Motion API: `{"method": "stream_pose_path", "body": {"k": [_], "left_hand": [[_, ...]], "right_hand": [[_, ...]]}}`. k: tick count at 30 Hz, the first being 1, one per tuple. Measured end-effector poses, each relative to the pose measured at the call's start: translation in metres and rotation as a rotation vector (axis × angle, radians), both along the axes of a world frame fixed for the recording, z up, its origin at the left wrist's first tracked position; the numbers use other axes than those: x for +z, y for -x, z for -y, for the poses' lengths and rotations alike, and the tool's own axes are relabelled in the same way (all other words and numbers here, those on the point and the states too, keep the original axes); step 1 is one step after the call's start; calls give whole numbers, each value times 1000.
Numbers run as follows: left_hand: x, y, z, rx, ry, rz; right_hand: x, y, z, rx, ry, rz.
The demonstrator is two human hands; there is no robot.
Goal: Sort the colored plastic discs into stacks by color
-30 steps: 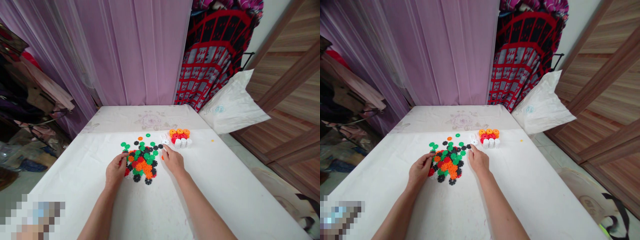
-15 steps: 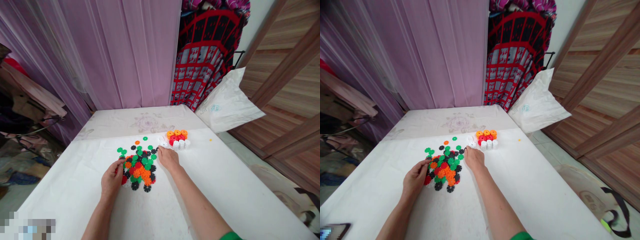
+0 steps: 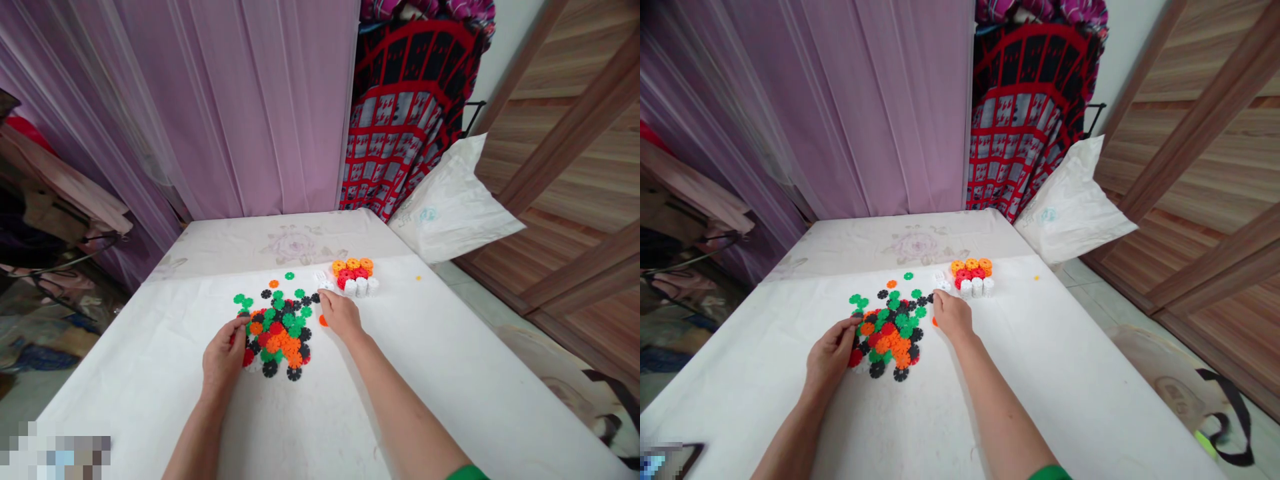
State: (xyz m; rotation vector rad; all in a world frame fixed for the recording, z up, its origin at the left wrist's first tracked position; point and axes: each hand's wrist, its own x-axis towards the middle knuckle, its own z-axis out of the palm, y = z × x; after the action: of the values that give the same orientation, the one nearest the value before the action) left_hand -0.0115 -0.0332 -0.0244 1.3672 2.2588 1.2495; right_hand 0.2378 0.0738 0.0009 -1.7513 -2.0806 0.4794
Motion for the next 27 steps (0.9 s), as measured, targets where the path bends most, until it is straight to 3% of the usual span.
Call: {"method": "stream_pose_path", "body": {"k": [4,8,14,22,27], "left_hand": [[-1,1,-1,5,10,-8],[-1,0,-3,0,-32,16],[4,-3,-3,-2,-78,56],[-2,-2,1,36,-114,155],[-7,-2,2,11,-105,174]], "right_hand": [[-17,-20,10,-67,-57,-280],[-29,-32,33,-94,-104,-401],[-30,-31,56,-75,-113,-400],[-40,-31,54,-56,-126,-387],[-37,-30,55,-43,-82,-372]]}}
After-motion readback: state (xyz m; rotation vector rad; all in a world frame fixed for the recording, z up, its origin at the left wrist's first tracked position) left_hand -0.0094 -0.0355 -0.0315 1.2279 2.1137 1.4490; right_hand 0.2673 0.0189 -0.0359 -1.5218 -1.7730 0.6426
